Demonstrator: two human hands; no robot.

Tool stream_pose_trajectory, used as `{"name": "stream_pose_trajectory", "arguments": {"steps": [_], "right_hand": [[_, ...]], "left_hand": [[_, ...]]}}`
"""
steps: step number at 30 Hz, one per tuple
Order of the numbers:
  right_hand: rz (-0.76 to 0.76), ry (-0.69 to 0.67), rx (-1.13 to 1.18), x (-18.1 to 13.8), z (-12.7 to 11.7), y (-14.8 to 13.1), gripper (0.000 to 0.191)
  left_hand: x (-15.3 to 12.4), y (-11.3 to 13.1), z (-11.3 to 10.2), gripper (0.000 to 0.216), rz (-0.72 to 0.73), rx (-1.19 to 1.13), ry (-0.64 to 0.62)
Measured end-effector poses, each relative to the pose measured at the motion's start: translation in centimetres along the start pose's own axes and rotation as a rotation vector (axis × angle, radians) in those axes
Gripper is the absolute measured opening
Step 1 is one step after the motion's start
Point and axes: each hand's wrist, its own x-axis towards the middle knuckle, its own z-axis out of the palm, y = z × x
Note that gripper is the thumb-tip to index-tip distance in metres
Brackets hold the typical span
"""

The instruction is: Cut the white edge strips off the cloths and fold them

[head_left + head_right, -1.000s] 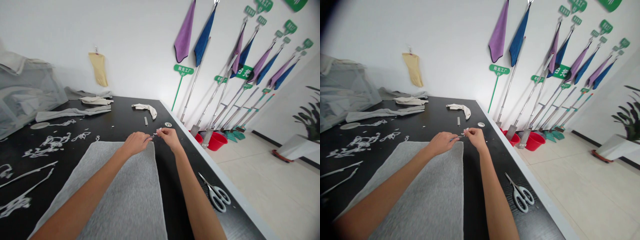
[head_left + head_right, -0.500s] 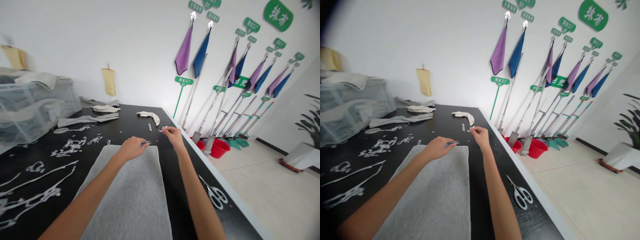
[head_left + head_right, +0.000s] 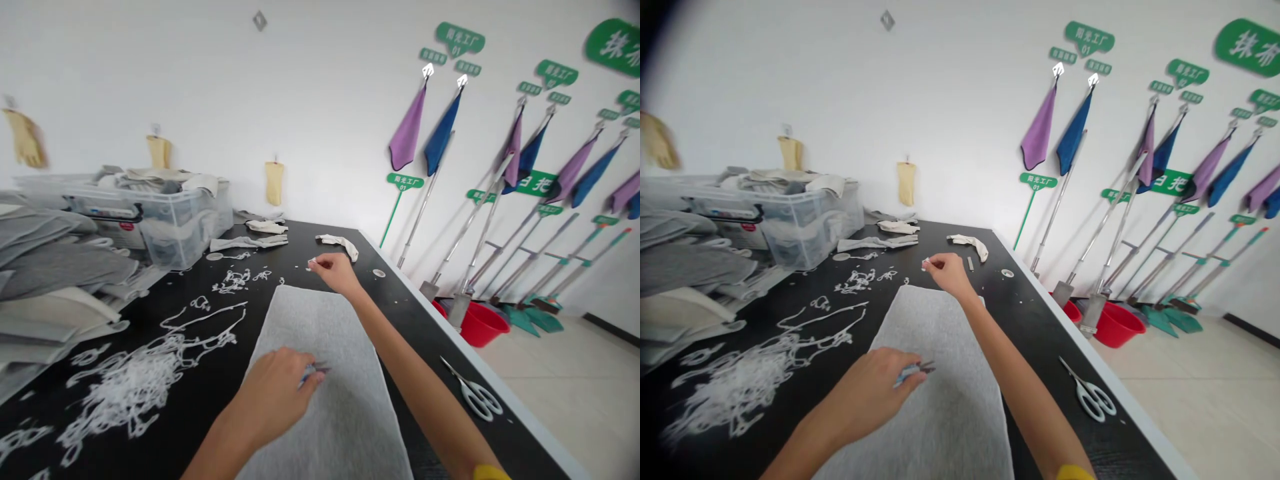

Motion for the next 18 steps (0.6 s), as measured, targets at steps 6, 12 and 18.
{"name": "stream_pose_trajectory", "arguments": {"steps": [6, 12, 18], "right_hand": [[-0.074, -0.259, 0.018, 0.0, 8.8, -5.2, 0.016], [-0.145, -0.471, 0.067, -0.3, 19.1, -8.5, 0.007], [-0.378, -0.782, 0.060, -1.5, 25.8, -10.9, 0.012]], "left_hand": [[-7.3, -4.3, 4.4, 0.031, -0.030, -0.150, 0.054], [-10.9, -7.9, 7.1, 0.028, 0.027, -0.190, 0.383], [-11.6, -9.4, 7.1, 0.030, 0.049, -0.199, 0.314]]}}
